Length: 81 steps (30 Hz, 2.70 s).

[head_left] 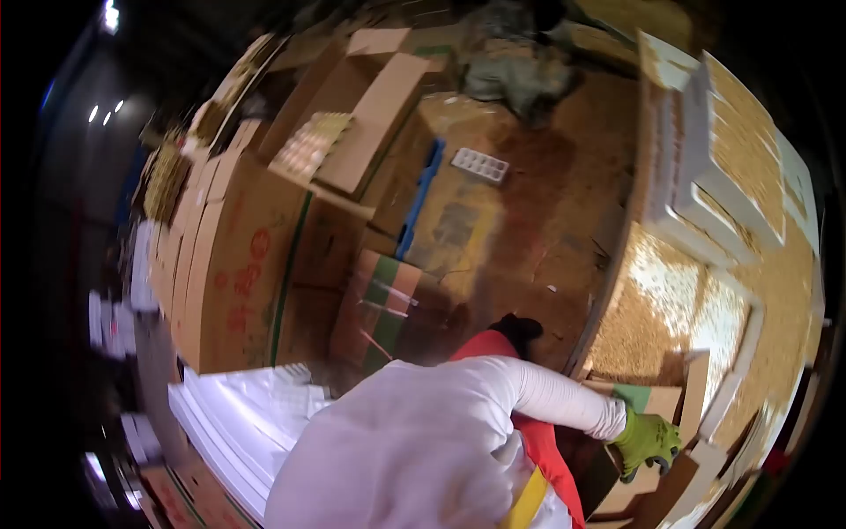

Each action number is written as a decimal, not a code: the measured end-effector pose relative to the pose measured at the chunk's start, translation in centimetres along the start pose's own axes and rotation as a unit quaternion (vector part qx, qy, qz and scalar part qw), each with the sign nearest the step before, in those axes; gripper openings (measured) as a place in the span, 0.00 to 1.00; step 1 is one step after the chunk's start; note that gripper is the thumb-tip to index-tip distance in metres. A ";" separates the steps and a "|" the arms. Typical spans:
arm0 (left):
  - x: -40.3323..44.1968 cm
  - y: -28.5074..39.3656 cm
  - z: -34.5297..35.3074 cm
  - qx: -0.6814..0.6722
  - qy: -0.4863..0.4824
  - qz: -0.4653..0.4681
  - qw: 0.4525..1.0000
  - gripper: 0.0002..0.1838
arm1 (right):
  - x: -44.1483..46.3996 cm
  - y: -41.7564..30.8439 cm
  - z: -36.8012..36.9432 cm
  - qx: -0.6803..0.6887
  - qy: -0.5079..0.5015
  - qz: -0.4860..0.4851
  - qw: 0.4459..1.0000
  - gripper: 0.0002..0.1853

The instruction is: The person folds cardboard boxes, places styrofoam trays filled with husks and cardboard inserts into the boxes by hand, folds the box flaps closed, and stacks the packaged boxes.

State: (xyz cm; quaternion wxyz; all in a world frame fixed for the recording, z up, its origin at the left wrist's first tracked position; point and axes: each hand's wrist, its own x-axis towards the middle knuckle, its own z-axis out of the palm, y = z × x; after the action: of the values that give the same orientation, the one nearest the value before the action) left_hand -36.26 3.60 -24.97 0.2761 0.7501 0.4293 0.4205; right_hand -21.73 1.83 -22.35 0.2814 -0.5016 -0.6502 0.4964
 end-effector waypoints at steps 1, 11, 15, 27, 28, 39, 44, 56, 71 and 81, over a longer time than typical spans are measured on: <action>-0.9 0.2 0.0 0.058 0.057 -0.043 0.996 0.46 | 0.8 -0.2 1.1 -0.011 -0.029 -0.007 0.999 0.24; -4.7 1.3 0.7 0.005 0.046 -0.363 0.931 0.52 | 2.9 -1.8 3.2 -0.072 -0.085 -0.057 0.992 0.27; -7.3 1.1 1.8 -0.102 0.012 -0.306 0.946 0.43 | -3.3 -2.1 -5.5 -0.054 0.066 0.012 0.996 0.29; 7.3 6.2 12.5 -0.445 -0.126 -0.307 0.832 0.29 | -26.4 9.0 -19.4 0.129 0.612 -0.035 0.779 0.29; 8.8 7.7 14.7 -0.498 -0.167 -0.350 0.775 0.30 | -28.7 9.7 -20.0 -0.122 0.610 0.129 0.772 0.33; 13.9 4.2 40.2 -0.346 -0.512 -0.305 0.725 0.30 | -30.8 8.0 -6.1 -0.162 0.607 -0.016 0.778 0.21; 17.3 4.0 37.1 -0.260 -0.562 -0.224 0.753 0.28 | -24.9 10.1 -1.7 -0.266 0.500 0.217 0.795 0.30; -5.6 17.6 12.9 -0.103 -0.640 0.181 0.740 0.31 | -20.4 9.7 1.8 -0.215 0.495 0.429 0.724 0.44; 0.9 17.3 7.9 0.042 -0.385 0.491 0.780 0.37 | -16.8 -4.2 -7.2 -0.681 0.534 0.071 0.497 0.29; 10.4 12.4 -0.8 0.286 -0.072 0.477 0.828 0.41 | -14.3 -8.7 -17.8 -0.436 0.261 0.064 0.859 0.31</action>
State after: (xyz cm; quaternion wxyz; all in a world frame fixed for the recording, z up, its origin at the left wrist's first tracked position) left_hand -28.90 6.83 -10.85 -0.1561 0.9349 0.0982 0.3032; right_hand -4.74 -5.10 -6.17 0.1614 -0.7248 -0.6692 0.0301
